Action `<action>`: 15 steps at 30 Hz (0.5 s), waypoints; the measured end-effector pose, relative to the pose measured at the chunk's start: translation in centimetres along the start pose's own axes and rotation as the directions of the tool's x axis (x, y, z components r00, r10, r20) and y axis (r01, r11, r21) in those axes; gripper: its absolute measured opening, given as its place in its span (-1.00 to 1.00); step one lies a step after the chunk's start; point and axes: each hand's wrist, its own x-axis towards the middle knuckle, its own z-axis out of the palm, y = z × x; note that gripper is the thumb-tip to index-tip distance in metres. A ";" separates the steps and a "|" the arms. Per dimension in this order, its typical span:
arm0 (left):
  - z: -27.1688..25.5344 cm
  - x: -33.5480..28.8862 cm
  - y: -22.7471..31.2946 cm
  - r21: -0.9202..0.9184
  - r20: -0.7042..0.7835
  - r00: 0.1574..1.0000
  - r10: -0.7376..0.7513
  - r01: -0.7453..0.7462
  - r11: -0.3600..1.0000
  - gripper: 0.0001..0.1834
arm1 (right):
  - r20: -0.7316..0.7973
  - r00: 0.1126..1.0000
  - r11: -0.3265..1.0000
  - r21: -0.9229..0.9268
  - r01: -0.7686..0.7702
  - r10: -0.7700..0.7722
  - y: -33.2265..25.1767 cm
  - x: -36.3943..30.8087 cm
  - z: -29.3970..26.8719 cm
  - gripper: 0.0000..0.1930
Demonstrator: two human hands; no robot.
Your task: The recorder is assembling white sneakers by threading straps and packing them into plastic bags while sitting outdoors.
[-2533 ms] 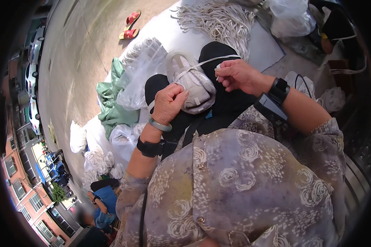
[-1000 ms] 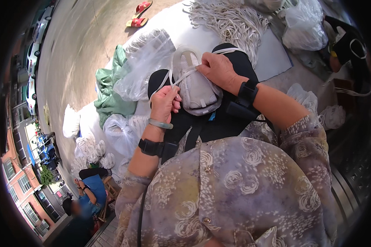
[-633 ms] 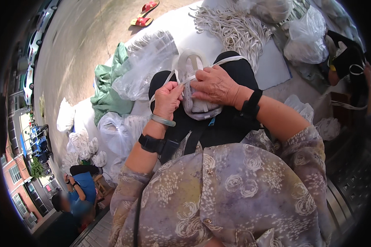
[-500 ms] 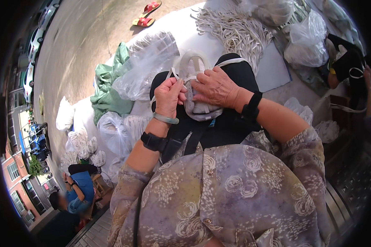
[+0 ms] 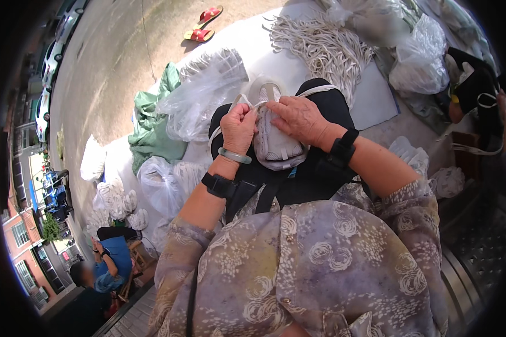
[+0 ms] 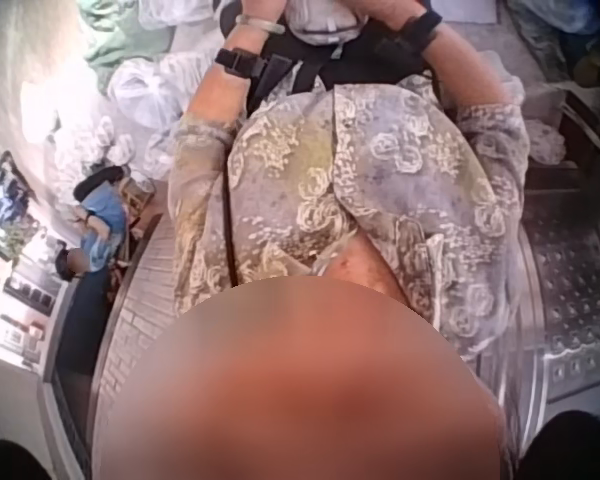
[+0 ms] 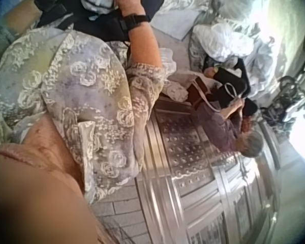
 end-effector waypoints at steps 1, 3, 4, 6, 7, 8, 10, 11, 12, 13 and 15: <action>0.2 0.4 -0.2 -0.032 -0.007 1.000 -0.019 0.019 0.999 -0.91 | -0.005 1.000 1.000 0.006 0.001 -0.001 0.0 0.0 0.1 -0.65; 0.5 1.0 -0.6 -0.062 -0.011 0.999 -0.040 0.039 0.997 -0.90 | -0.011 1.000 1.000 0.014 0.000 0.000 0.0 0.0 0.1 -0.64; 0.5 1.2 -0.8 -0.047 -0.019 1.000 -0.010 0.009 0.999 -0.90 | -0.014 1.000 0.999 0.040 -0.011 0.011 -0.1 0.0 0.1 -0.64; 0.5 1.2 -0.8 -0.031 -0.024 1.000 0.020 -0.021 0.999 -0.88 | -0.017 1.000 0.997 0.067 -0.024 0.025 -0.1 -0.1 0.1 -0.64; 0.6 1.1 -0.5 0.053 -0.045 0.997 0.064 -0.061 0.997 -0.88 | -0.002 0.999 0.995 0.088 -0.051 0.051 0.1 -0.2 0.1 -0.64; 0.6 1.1 -0.3 0.138 -0.063 0.992 0.109 -0.100 0.985 -0.87 | 0.013 0.997 0.991 0.110 -0.077 0.076 0.2 -0.2 0.1 -0.63; 0.5 0.9 0.1 0.198 -0.065 0.987 0.149 -0.133 0.971 -0.88 | 0.027 0.996 0.989 0.121 -0.085 0.082 0.2 -0.2 0.1 -0.63; 0.5 0.8 0.3 0.255 -0.064 0.980 0.189 -0.167 0.952 -0.88 | 0.041 0.995 0.987 0.131 -0.092 0.087 0.2 -0.2 0.0 -0.63; 0.4 0.7 0.6 0.258 -0.062 0.980 0.187 -0.166 0.952 -0.88 | 0.041 0.995 0.987 0.134 -0.093 0.088 0.2 -0.2 0.0 -0.63; 0.4 0.4 0.9 0.319 -0.042 0.966 0.255 -0.229 0.920 -0.90 | 0.038 0.995 0.985 0.144 -0.096 0.091 0.3 -0.3 0.0 -0.63; 0.4 0.3 1.3 0.380 -0.016 0.948 0.319 -0.289 0.879 -0.91 | 0.034 0.995 0.983 0.158 -0.098 0.094 0.3 -0.3 0.1 -0.63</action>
